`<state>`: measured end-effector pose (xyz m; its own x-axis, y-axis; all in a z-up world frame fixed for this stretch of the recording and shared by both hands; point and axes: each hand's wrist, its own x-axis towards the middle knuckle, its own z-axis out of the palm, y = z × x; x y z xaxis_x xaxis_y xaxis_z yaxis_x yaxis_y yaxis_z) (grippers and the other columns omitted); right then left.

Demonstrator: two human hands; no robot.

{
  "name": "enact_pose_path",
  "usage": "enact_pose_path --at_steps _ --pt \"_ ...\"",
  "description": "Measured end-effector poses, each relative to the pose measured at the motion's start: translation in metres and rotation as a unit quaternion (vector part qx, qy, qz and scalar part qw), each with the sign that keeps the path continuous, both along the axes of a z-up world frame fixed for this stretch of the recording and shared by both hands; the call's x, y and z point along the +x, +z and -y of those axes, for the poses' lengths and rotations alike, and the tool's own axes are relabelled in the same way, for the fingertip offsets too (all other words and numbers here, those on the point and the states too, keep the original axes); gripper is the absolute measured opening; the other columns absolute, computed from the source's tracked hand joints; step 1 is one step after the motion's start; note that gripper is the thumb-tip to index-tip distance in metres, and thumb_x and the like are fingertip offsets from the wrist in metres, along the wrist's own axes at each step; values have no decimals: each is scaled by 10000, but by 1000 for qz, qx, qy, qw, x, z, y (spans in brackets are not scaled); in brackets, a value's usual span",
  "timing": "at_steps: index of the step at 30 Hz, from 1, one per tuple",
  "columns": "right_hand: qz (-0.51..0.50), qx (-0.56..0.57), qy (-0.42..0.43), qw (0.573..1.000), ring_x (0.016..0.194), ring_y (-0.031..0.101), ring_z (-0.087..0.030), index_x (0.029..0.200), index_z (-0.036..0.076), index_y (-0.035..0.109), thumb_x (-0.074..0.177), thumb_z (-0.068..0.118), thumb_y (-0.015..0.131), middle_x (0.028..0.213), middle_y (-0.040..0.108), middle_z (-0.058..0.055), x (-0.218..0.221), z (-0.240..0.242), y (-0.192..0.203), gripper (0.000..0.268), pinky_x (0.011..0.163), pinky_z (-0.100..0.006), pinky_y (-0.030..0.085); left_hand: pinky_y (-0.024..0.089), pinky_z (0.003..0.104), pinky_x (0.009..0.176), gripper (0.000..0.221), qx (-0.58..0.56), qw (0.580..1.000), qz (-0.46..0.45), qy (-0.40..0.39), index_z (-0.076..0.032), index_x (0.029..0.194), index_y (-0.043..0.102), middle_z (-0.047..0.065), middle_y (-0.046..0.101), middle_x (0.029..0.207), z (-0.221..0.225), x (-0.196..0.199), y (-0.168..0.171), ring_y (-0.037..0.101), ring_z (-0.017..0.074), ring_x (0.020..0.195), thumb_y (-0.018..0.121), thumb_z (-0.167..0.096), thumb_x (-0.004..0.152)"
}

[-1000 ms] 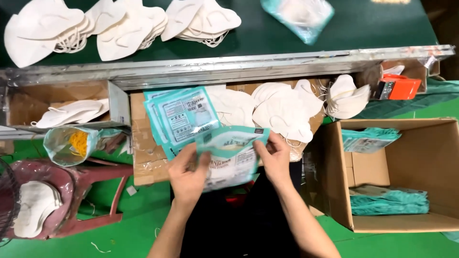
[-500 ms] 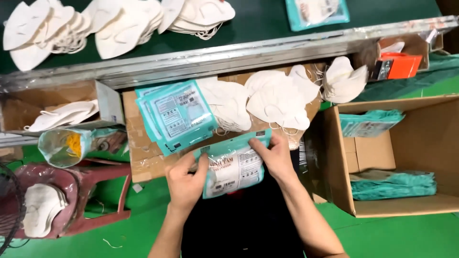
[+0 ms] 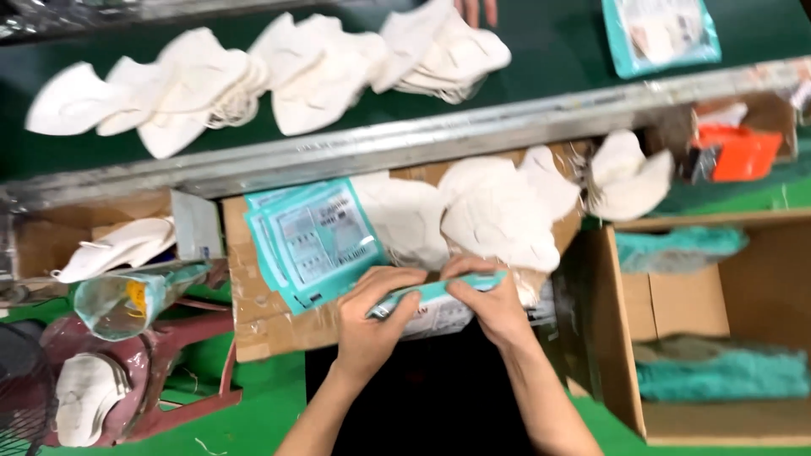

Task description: Manually packing and sorting face masks at a conveyor belt and into sacks.

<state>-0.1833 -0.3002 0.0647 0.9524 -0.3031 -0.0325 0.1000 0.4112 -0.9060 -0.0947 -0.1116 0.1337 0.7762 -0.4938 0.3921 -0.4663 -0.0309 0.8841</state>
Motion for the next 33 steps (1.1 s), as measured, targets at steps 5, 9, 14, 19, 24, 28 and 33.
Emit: enact_pose_path --at_steps 5,9,14,19,24,28,33 --pt "-21 -219 -259 940 932 625 -148 953 6 717 898 29 756 980 695 -66 36 59 56 71 842 -295 495 428 470 1114 628 110 981 138 83 8 1371 548 202 597 1378 36 101 1 543 379 1293 811 -139 820" --pt "131 -582 -452 663 1042 624 -239 1099 9 714 981 -46 846 1052 693 -90 74 123 115 186 946 -327 505 213 639 1092 1045 235 909 289 188 81 1474 398 349 378 1522 88 218 -6 275 549 1387 894 -264 621" --pt "135 -694 -326 627 1134 624 -386 1210 -39 625 767 -14 808 1201 654 -186 117 142 120 480 973 -447 488 427 545 952 559 346 828 375 232 -24 1322 584 202 592 1309 137 333 -83 527 432 1197 762 -163 810" --pt "48 -593 -163 787 1145 701 -303 1250 97 687 885 14 773 1265 700 -120 90 122 63 384 901 -348 544 550 461 722 300 356 833 389 167 -88 1253 646 119 664 1039 112 290 -43 673 321 907 575 -71 962" --pt "162 -616 -188 747 1136 563 -429 1288 -113 501 740 94 787 1255 567 -258 74 54 73 652 982 -458 459 480 460 923 320 288 938 108 -160 -50 1297 676 170 672 1177 46 127 -43 639 346 1087 629 -164 1001" --pt "173 -535 -11 827 1143 659 -338 1255 14 628 763 73 818 1221 702 -124 30 23 13 530 993 -407 536 477 406 1156 500 209 930 265 -146 -90 1410 590 97 652 1388 0 36 -25 602 261 1297 708 -123 925" --pt "60 -533 -50 843 1143 736 -198 1292 147 685 846 87 879 1261 774 -3 2 13 -47 490 999 -312 572 379 533 1117 1233 106 983 151 -2 85 1477 279 309 421 1480 -10 10 -88 421 486 1347 946 -298 513"
